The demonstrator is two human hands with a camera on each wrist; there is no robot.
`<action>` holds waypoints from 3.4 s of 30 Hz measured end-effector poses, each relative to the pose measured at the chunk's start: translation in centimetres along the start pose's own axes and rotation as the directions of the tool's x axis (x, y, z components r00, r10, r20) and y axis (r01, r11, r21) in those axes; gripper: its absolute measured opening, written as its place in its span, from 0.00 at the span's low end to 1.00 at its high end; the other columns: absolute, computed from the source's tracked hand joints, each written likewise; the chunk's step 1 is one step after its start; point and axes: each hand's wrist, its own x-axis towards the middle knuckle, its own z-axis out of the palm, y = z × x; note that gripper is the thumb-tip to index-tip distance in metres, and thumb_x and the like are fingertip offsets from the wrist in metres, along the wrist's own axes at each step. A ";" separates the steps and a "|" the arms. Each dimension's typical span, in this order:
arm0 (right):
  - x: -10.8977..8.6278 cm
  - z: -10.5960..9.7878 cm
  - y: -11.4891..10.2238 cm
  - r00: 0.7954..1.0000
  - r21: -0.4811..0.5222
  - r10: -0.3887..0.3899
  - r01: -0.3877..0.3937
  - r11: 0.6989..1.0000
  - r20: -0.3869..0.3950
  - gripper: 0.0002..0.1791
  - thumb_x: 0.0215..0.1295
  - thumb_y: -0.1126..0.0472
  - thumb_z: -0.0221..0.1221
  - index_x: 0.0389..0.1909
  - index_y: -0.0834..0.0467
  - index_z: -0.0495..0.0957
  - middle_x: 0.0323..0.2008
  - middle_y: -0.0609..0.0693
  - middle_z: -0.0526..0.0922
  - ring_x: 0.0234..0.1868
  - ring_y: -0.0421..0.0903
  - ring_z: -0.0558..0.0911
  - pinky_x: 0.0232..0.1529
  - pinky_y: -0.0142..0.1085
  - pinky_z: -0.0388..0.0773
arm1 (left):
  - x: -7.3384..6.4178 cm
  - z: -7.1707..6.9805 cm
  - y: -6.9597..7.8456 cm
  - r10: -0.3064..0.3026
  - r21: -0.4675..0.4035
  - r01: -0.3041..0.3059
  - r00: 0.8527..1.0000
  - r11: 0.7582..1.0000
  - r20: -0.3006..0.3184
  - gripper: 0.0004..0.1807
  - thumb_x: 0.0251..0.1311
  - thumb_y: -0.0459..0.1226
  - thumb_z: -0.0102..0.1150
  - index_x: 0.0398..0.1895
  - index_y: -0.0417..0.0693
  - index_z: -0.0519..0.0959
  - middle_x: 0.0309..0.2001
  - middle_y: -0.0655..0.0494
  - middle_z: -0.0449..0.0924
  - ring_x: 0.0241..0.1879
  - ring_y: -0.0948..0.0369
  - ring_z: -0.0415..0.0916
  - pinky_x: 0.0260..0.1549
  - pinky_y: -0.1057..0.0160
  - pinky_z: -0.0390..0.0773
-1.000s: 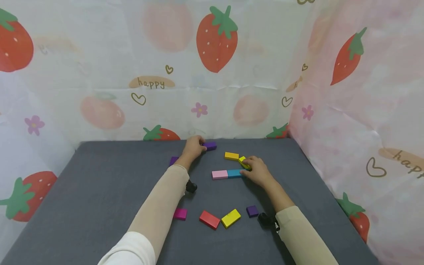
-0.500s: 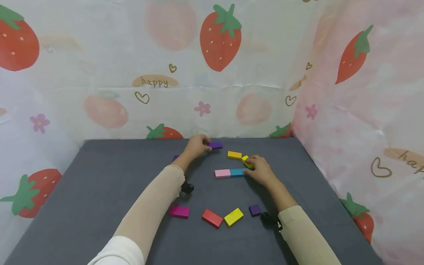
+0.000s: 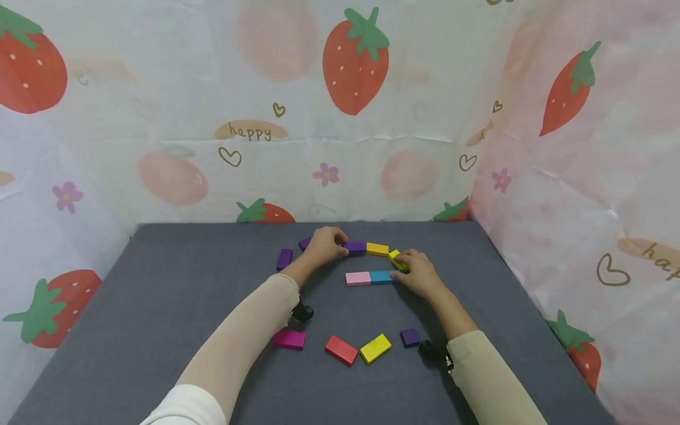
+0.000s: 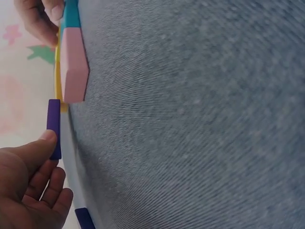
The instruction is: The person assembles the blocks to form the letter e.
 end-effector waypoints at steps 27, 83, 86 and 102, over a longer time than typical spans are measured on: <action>0.0 0.0 -0.1 1.000 0.004 -0.006 0.006 1.000 -0.006 0.26 0.68 0.55 0.67 0.63 0.63 0.79 0.64 0.61 0.76 0.65 0.62 0.71 0.66 0.58 0.68 | 0.2 0.5 -0.1 -0.054 0.039 0.053 0.998 0.998 0.038 0.17 0.56 0.38 0.77 0.49 0.46 0.85 0.48 0.53 0.86 0.50 0.57 0.81 0.55 0.57 0.78; -0.3 0.1 -0.4 1.000 0.015 -0.003 0.003 1.000 0.006 0.26 0.69 0.55 0.66 0.63 0.64 0.79 0.64 0.61 0.76 0.65 0.61 0.72 0.67 0.58 0.68 | -0.5 -0.8 0.6 -0.003 0.057 -0.001 0.997 0.998 0.071 0.24 0.61 0.38 0.73 0.60 0.45 0.81 0.57 0.49 0.82 0.58 0.53 0.78 0.59 0.54 0.77; -0.2 -0.2 -0.6 1.000 0.018 -0.001 0.001 1.000 0.001 0.26 0.69 0.55 0.67 0.63 0.63 0.79 0.63 0.61 0.76 0.65 0.62 0.71 0.67 0.58 0.68 | -0.3 -1.9 0.4 0.044 0.053 -0.048 0.997 0.997 0.070 0.23 0.61 0.37 0.72 0.60 0.43 0.81 0.57 0.47 0.82 0.59 0.52 0.77 0.60 0.53 0.76; -0.4 -0.1 -0.7 1.000 0.022 -0.014 0.014 1.000 -0.014 0.25 0.69 0.56 0.67 0.62 0.64 0.80 0.62 0.62 0.77 0.63 0.62 0.72 0.66 0.59 0.68 | -1.4 -7.6 -3.4 0.026 0.051 -0.029 0.998 0.998 0.051 0.26 0.63 0.37 0.70 0.64 0.40 0.78 0.61 0.44 0.80 0.62 0.47 0.75 0.63 0.49 0.74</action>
